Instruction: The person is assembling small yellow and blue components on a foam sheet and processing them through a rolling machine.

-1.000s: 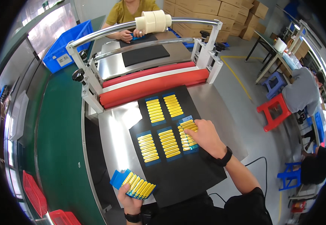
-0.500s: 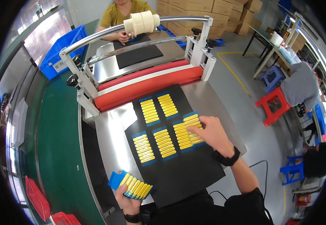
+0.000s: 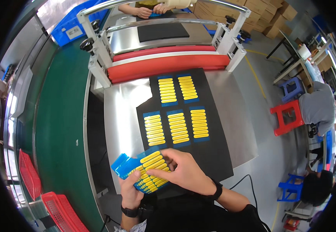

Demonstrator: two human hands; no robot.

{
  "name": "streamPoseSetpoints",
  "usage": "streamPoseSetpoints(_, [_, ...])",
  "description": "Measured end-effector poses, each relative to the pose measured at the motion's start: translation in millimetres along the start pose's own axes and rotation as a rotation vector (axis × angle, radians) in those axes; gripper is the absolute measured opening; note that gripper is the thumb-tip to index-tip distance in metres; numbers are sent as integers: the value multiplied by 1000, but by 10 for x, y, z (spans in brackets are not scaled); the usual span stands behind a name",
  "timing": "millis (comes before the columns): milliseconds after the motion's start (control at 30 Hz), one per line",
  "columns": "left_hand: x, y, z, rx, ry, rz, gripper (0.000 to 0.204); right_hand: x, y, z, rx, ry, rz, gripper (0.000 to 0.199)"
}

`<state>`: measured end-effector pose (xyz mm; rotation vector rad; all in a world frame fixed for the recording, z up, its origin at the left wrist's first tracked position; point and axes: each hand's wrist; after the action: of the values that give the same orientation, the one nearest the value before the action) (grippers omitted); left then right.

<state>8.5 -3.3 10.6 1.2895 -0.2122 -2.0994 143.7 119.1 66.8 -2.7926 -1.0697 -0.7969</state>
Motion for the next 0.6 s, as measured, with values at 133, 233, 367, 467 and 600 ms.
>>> streamPoseSetpoints(133, [68, 16, -6, 17, 64, -62, 48, -137, 40, 121, -121, -369, -118, 34])
streamPoseSetpoints(233, [171, 35, 52, 62, 43, -157, 58, -180, 58, 119, -127, -376, -79, 34])
streamPoseSetpoints(367, [216, 31, 68, 67, 31, -113, 58, -223, 73, 87, -124, -380, -49, 34])
streamPoseSetpoints(467, [214, 35, 78, 46, 55, -105, 57, -266, 95, 81, -116, -385, -25, 33])
streamPoseSetpoints(600, [238, 24, 87, 18, 91, -77, 57, -225, 94, 81, -120, -418, 6, 33])
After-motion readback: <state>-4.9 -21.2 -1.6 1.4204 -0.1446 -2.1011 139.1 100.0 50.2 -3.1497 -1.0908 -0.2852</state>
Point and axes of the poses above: each hand's wrist, its own y-axis away from the middle knuckle, its own x-axis out of the back of the hand, z = x × y, and after that the axes turned 6 degrees about y, right-handed
